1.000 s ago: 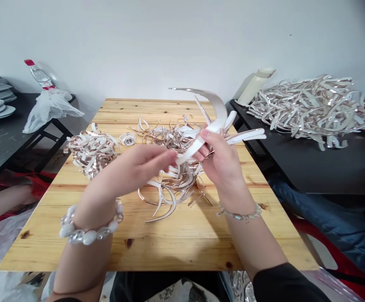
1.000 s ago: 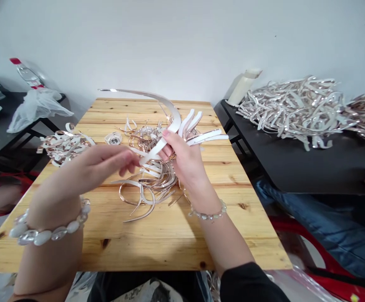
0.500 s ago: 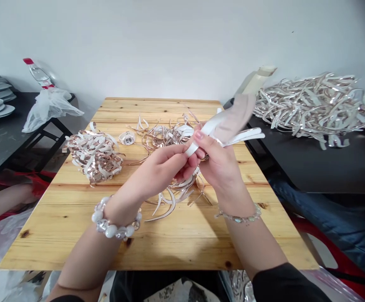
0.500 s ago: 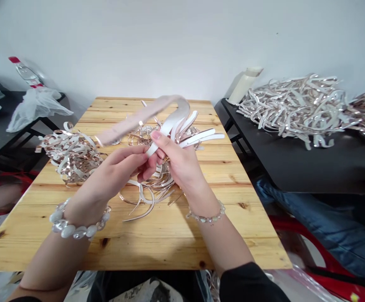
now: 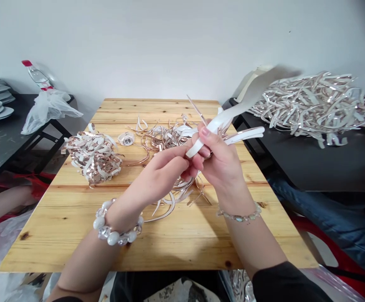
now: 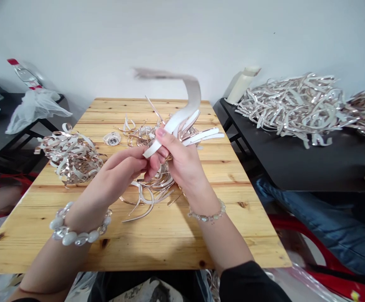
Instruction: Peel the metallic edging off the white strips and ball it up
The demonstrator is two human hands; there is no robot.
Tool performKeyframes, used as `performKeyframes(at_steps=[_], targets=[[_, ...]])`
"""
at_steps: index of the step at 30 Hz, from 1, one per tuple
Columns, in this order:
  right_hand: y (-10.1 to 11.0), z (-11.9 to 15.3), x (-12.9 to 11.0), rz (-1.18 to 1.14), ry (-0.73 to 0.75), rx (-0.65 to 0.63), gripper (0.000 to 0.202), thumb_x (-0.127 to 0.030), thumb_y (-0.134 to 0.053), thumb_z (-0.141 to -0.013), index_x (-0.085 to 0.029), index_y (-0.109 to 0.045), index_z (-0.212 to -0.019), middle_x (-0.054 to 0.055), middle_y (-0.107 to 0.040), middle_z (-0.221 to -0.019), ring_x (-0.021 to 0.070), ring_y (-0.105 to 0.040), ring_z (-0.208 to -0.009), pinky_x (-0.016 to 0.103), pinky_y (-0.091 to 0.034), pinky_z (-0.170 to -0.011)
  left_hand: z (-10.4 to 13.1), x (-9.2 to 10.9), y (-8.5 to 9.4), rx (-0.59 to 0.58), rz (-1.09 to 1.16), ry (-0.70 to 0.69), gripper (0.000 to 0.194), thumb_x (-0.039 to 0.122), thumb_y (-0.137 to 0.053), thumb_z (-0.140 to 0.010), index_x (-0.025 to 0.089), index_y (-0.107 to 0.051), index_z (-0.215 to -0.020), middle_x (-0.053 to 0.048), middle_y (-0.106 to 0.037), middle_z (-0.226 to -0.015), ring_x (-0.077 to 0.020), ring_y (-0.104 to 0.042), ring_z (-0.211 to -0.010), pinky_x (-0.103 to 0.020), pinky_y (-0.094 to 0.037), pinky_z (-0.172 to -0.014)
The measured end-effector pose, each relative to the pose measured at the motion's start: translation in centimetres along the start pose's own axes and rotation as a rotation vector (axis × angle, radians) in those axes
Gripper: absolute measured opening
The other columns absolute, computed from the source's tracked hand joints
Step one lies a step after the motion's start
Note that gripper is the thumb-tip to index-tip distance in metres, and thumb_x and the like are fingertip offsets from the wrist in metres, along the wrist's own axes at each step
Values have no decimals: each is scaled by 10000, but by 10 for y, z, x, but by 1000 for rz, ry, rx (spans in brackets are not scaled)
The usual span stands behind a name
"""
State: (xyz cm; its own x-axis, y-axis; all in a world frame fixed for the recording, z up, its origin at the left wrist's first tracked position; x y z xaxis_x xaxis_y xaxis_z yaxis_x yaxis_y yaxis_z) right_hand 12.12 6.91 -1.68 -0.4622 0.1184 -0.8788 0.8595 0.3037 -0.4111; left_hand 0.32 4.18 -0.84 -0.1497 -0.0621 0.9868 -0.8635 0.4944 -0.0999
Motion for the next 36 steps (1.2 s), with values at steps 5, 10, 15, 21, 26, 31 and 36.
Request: performKeyframes(at_steps=[5, 10, 15, 21, 26, 31, 36], targets=[[-1, 1, -1, 22, 106, -3, 375, -347, -694, -781, -201, -449, -538, -75, -390, -431, 70, -432, -375, 229, -289, -395, 0, 0, 3, -13, -103, 4, 226, 176, -387, -856, 161, -521, -675, -3, -488, -669, -108, -442, -634, -237, -406, -601], [-3, 0, 7, -55, 40, 71, 375, -351, -692, -785, -196, -460, -533, -62, -393, -455, 74, -427, -409, 225, -306, -398, -2, -3, 3, 56, -149, -20, 220, 66, -334, -782, 166, -484, -656, 13, -451, -632, -97, -412, -599, -222, -383, -554], [4, -8, 13, -195, -150, 62, 422, -418, -716, -751, -206, -419, -539, -76, -366, -458, 65, -372, -394, 206, -335, -367, 0, 1, 2, 20, -108, 18, 205, 109, -335, -858, 157, -512, -767, 31, -437, -619, -62, -386, -494, -180, -322, -429], [31, -21, 14, -353, -129, 278, 378, -277, -747, -714, -193, -414, -555, -91, -407, -476, 43, -444, -435, 173, -441, -467, 3, 5, 16, 116, -200, 16, 229, 221, -353, -926, 164, -562, -850, 12, -495, -666, -64, -433, -463, -181, -303, -361], [21, -6, 4, 181, 137, 194, 179, -261, -696, -777, -198, -610, -632, -19, -629, -605, 111, -595, -565, 247, -494, -569, 2, 5, 25, 304, -692, -105, 211, 190, -412, -870, 175, -522, -690, 34, -419, -556, -86, -388, -504, -226, -297, -457], [4, 3, 5, 455, 182, 14, 89, -274, -726, -768, -205, -682, -733, -19, -644, -709, 87, -526, -583, 232, -462, -565, 3, 8, 18, 349, -936, -185, 286, 166, -438, -822, 191, -280, -585, 46, -301, -514, -92, -281, -497, -248, -236, -477], [2, 4, 9, 373, 152, 43, 78, -267, -714, -779, -218, -674, -733, -24, -595, -658, 112, -536, -609, 241, -471, -560, 5, 9, 12, 387, -1032, -255, 285, 153, -437, -799, 194, -242, -594, 42, -274, -527, -103, -257, -513, -264, -237, -505]])
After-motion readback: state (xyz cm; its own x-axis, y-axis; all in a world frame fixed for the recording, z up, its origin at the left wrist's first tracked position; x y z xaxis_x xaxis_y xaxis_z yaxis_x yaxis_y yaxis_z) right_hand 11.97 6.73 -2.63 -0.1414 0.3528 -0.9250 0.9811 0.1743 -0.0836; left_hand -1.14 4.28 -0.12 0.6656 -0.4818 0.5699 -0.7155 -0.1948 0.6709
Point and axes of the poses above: each hand's wrist, its own z-axis away from the middle knuckle, its own y-axis out of the back of the hand, x = y × z, the point moved 2 cm from there along -z, towards the middle knuckle
